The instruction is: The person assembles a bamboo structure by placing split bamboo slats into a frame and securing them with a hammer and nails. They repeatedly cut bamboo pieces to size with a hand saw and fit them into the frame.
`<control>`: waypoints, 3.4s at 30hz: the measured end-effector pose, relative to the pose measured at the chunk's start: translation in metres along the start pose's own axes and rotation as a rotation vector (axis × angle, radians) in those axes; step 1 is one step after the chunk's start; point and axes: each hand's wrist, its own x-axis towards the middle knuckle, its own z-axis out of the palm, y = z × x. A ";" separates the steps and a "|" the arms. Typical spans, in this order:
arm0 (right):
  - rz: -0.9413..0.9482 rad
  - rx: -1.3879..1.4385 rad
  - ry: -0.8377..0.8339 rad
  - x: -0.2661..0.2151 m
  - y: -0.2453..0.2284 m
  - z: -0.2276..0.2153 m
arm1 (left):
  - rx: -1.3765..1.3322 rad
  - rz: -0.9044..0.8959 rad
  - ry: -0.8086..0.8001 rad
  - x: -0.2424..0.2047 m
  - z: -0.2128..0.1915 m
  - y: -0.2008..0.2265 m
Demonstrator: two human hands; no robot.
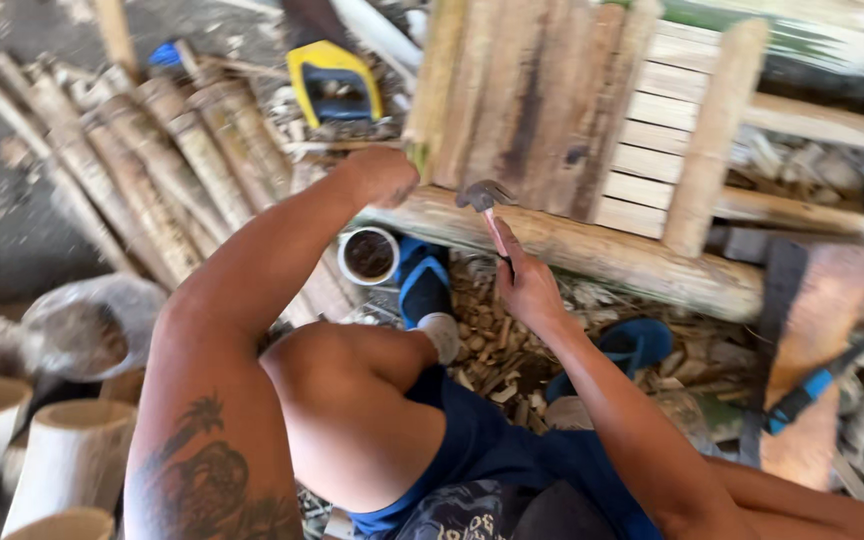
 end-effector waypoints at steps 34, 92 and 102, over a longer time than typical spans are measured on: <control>0.236 0.246 0.000 0.007 0.020 -0.040 | -0.184 0.148 0.174 -0.029 -0.006 0.021; 0.147 0.053 0.553 0.221 0.194 -0.168 | -0.677 -0.466 0.947 0.377 -0.167 0.156; 0.434 1.163 0.458 0.207 0.186 -0.157 | -0.352 -0.198 0.757 0.304 -0.112 0.172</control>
